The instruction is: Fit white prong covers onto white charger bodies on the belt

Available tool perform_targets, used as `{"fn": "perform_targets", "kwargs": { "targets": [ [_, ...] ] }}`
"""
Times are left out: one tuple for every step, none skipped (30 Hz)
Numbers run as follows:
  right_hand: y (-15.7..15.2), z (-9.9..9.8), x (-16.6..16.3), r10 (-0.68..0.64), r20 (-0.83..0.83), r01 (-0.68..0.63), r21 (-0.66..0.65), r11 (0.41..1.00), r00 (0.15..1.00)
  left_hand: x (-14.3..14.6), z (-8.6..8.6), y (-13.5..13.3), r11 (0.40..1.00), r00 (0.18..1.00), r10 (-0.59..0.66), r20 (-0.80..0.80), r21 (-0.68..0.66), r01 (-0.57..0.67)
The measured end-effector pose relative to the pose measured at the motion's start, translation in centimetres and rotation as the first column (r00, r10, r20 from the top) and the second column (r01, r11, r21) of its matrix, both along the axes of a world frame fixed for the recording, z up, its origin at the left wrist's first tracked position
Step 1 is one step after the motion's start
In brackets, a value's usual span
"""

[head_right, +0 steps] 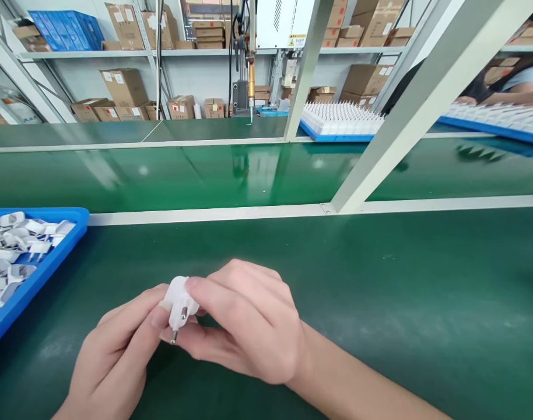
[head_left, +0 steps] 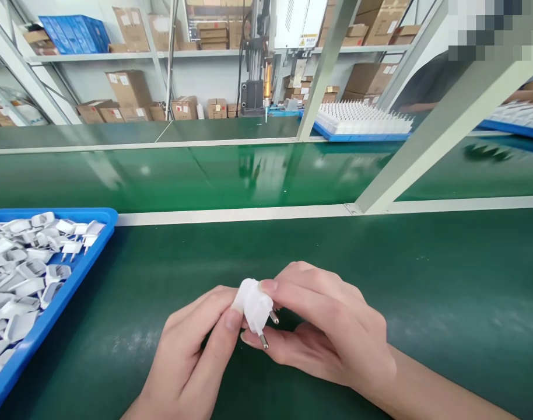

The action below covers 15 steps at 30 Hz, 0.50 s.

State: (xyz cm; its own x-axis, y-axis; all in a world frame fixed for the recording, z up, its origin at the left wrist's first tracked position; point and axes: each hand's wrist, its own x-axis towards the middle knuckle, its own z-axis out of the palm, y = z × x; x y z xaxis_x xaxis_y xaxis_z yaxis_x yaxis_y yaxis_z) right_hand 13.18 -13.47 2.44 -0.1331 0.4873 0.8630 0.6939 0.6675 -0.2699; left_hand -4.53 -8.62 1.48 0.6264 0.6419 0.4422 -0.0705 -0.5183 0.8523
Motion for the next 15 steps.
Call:
{"fn": "perform_targets", "kwargs": {
  "targets": [
    [0.05,0.03,0.06,-0.006,0.034,0.005,0.021,1.000,0.999,0.01,-0.10,-0.04,1.000,1.000,0.012,-0.021,0.008,-0.012],
    [0.07,0.08,0.12,-0.010,0.063,0.008,0.038,0.999,0.998,0.01,-0.23,-0.05,0.999,0.999,0.030,-0.043,0.025,-0.029],
    [0.07,0.16,0.18,-0.013,0.085,0.009,0.054,0.999,0.996,-0.02,-0.38,-0.01,0.997,0.997,0.053,-0.062,0.058,-0.049],
    [0.03,0.25,0.24,-0.020,0.098,0.013,0.065,0.998,0.995,-0.05,-0.53,0.07,0.992,0.993,0.084,-0.079,0.099,-0.076],
    [-0.06,0.35,0.28,-0.032,0.107,0.025,0.067,0.997,0.994,-0.09,-0.66,0.16,0.984,0.988,0.126,-0.092,0.138,-0.113],
    [-0.18,0.44,0.32,-0.056,0.113,0.050,0.060,0.997,0.992,-0.13,-0.76,0.27,0.972,0.978,0.181,-0.101,0.168,-0.163],
    [-0.33,0.52,0.35,-0.089,0.113,0.084,0.046,0.995,0.990,-0.17,-0.82,0.35,0.959,0.964,0.241,-0.108,0.181,-0.220],
    [-0.49,0.58,0.38,-0.122,0.107,0.121,0.021,0.992,0.987,-0.20,-0.83,0.41,0.945,0.948,0.297,-0.116,0.179,-0.274],
    [-0.64,0.61,0.42,-0.151,0.093,0.152,-0.010,0.988,0.984,-0.21,-0.80,0.42,0.931,0.929,0.347,-0.125,0.162,-0.326],
    [-0.76,0.60,0.46,-0.168,0.074,0.171,-0.042,0.984,0.983,-0.19,-0.73,0.38,0.917,0.911,0.391,-0.132,0.137,-0.374],
    [-0.85,0.57,0.51,-0.174,0.053,0.177,-0.065,0.982,0.983,-0.15,-0.64,0.29,0.905,0.896,0.423,-0.136,0.112,-0.410],
    [-0.90,0.51,0.56,-0.171,0.034,0.173,-0.075,0.982,0.985,-0.08,-0.54,0.16,0.897,0.886,0.441,-0.141,0.088,-0.432],
    [-0.91,0.44,0.60,-0.158,0.023,0.159,-0.079,0.984,0.987,0.00,-0.46,0.02,0.893,0.883,0.450,-0.135,0.067,-0.445],
    [-0.88,0.36,0.62,-0.144,0.020,0.145,-0.079,0.986,0.989,0.09,-0.40,-0.12,0.892,0.884,0.451,-0.119,0.052,-0.448],
    [-0.82,0.28,0.61,-0.133,0.023,0.134,-0.072,0.988,0.991,0.17,-0.38,-0.22,0.897,0.892,0.442,-0.096,0.042,-0.440]
  ]
}}
